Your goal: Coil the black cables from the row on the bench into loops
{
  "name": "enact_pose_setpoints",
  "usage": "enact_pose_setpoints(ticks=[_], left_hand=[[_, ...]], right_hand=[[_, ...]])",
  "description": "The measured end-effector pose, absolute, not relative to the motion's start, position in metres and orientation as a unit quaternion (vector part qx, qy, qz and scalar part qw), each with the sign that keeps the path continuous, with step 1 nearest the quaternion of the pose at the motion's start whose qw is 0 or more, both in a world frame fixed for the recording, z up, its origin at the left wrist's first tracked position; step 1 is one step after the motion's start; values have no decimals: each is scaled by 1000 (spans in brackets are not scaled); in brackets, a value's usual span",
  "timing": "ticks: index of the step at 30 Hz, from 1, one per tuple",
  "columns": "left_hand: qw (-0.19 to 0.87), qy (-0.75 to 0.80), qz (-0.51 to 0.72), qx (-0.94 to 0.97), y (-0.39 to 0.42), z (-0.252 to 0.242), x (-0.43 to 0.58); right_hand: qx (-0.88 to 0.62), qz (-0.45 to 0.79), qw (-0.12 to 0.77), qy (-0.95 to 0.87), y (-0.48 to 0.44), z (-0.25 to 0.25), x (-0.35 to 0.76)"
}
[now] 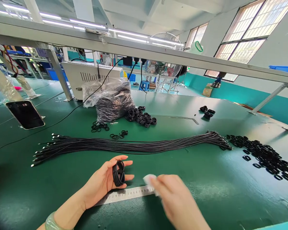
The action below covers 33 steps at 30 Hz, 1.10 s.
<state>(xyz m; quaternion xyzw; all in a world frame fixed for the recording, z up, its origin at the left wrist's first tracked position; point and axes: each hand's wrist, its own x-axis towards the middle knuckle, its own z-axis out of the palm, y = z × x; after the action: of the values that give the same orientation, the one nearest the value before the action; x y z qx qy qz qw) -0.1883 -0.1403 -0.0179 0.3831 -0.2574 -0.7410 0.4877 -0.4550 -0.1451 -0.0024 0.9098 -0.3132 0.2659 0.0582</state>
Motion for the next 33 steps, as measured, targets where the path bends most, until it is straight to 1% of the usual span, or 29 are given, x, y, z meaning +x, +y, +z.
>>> enact_pose_setpoints(ticks=[2,4,5,7,10,11,14,16,19,23,27,28,30,33], left_hand=[[492,-228,-761,356,-141,-17,-188],[494,-207,-767,353,-143,-18,-187],[495,-202,-767,354,-144,-19,-188],[497,-203,-764,358,-145,-21,-188],[499,-215,-758,362,-146,-24,-190],[501,-220,-754,363,-146,-24,-191],[515,-232,-735,374,-145,-23,-194],[527,-237,-721,384,-145,-22,-195],[535,-240,-706,397,-146,-21,-195],[536,-255,-684,424,-145,-23,-196],[516,-333,-618,491,-141,-24,-196],[514,-349,-604,499,-139,-24,-196],[511,-369,-598,495,-136,-25,-194],[489,-405,-618,464,-132,-26,-189]], right_hand=[[864,252,131,-416,-163,-9,-498],[806,219,182,-519,-183,-20,-536],[795,179,178,-552,-191,-26,-549],[777,137,191,-584,-201,-36,-560],[794,171,195,-550,-199,-36,-533],[811,199,173,-522,-195,-31,-515],[878,245,63,-408,-181,-7,-452],[903,255,12,-346,-174,8,-414],[909,277,-54,-308,-171,19,-374],[877,335,-164,-304,-173,5,-347],[814,399,-274,-320,-174,-20,-339],[808,405,-285,-319,-173,-24,-339],[808,411,-279,-317,-171,-31,-340],[818,419,-226,-324,-171,-33,-341]])
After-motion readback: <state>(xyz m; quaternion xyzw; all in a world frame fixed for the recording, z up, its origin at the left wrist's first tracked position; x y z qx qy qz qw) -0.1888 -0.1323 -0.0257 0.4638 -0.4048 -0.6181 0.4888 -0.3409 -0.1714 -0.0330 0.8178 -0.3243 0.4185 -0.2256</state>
